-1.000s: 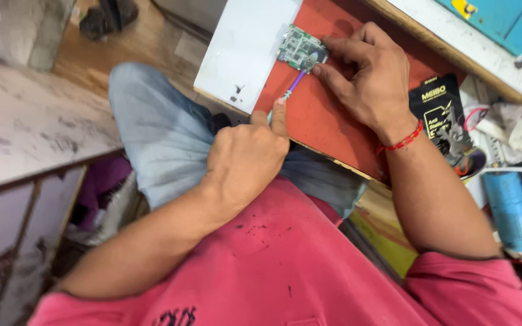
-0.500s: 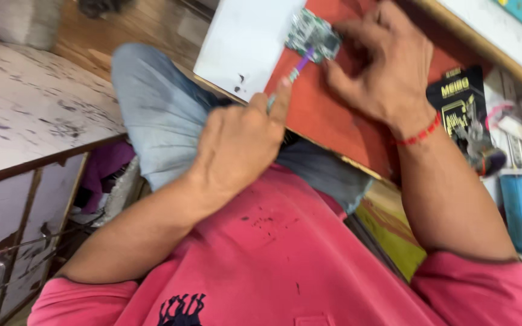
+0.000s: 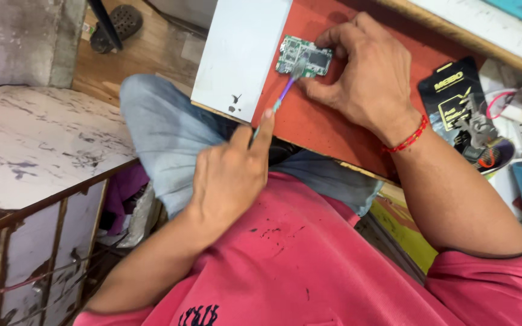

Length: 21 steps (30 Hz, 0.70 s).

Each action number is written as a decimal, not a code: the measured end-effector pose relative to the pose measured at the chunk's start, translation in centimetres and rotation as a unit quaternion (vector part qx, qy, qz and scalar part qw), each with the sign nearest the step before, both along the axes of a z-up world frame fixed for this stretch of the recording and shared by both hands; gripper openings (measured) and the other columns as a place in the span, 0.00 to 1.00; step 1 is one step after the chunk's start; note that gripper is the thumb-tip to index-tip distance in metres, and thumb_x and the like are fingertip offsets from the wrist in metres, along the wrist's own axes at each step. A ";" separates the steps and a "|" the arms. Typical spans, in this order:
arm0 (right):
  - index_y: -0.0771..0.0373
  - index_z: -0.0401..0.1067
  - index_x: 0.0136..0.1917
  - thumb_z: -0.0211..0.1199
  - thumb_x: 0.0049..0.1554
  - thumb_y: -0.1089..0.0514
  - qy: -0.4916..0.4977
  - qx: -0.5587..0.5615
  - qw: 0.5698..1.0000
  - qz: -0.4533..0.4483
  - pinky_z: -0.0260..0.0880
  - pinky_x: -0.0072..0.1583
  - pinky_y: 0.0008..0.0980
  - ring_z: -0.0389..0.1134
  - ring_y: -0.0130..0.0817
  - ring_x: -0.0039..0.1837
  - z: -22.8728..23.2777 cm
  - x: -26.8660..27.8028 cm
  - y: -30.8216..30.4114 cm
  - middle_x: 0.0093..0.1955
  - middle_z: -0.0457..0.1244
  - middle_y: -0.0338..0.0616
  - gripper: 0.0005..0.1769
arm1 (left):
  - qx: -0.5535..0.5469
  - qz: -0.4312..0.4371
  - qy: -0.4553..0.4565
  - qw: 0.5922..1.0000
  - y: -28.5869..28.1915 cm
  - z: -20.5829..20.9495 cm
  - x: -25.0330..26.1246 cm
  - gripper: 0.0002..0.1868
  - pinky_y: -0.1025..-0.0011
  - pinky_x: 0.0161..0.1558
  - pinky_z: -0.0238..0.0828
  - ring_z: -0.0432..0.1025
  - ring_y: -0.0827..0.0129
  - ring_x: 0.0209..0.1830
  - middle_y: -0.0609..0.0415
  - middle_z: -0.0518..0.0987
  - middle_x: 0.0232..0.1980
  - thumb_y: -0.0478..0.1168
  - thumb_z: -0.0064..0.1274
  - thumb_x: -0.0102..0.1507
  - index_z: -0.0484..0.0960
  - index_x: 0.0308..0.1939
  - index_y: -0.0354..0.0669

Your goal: The person sits on the floor and uses a toothbrush to scrub the surface of a small circuit board placed on a red mat. They repeatedly brush different areas of the board, occasionally pausing to reposition it.

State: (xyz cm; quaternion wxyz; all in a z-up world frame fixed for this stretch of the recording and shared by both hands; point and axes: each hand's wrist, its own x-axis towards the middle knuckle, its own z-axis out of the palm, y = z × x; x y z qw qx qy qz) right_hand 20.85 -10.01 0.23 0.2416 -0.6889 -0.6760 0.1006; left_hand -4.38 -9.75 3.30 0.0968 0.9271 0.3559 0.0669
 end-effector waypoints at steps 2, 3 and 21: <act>0.59 0.79 0.50 0.82 0.47 0.48 0.004 -0.010 1.000 -0.001 0.66 0.45 0.40 0.67 0.37 0.45 0.1 0.3 0.2 0.44 0.61 0.39 0.23 | 0.005 0.012 -0.013 1.000 0.4 0.0 0.1 0.27 0.61 0.19 0.70 0.73 0.58 0.16 0.46 0.80 0.40 0.32 0.52 0.58 0.80 0.63 0.37; 0.59 0.79 0.49 0.82 0.48 0.47 0.008 -0.016 1.000 0.000 0.67 0.45 0.39 0.67 0.37 0.45 0.1 0.3 0.3 0.44 0.61 0.38 0.22 | 0.007 0.020 -0.017 1.000 0.6 -0.1 0.0 0.27 0.62 0.19 0.71 0.74 0.58 0.16 0.44 0.82 0.45 0.32 0.52 0.58 0.80 0.63 0.37; 0.59 0.79 0.51 0.86 0.46 0.47 0.026 -0.032 0.999 0.000 0.66 0.45 0.37 0.64 0.35 0.42 0.7 0.3 0.5 0.41 0.60 0.40 0.26 | 0.023 -0.009 0.056 0.998 0.3 0.7 -0.1 0.29 0.68 0.16 0.71 0.74 0.66 0.14 0.52 0.78 0.27 0.36 0.51 0.57 0.77 0.64 0.37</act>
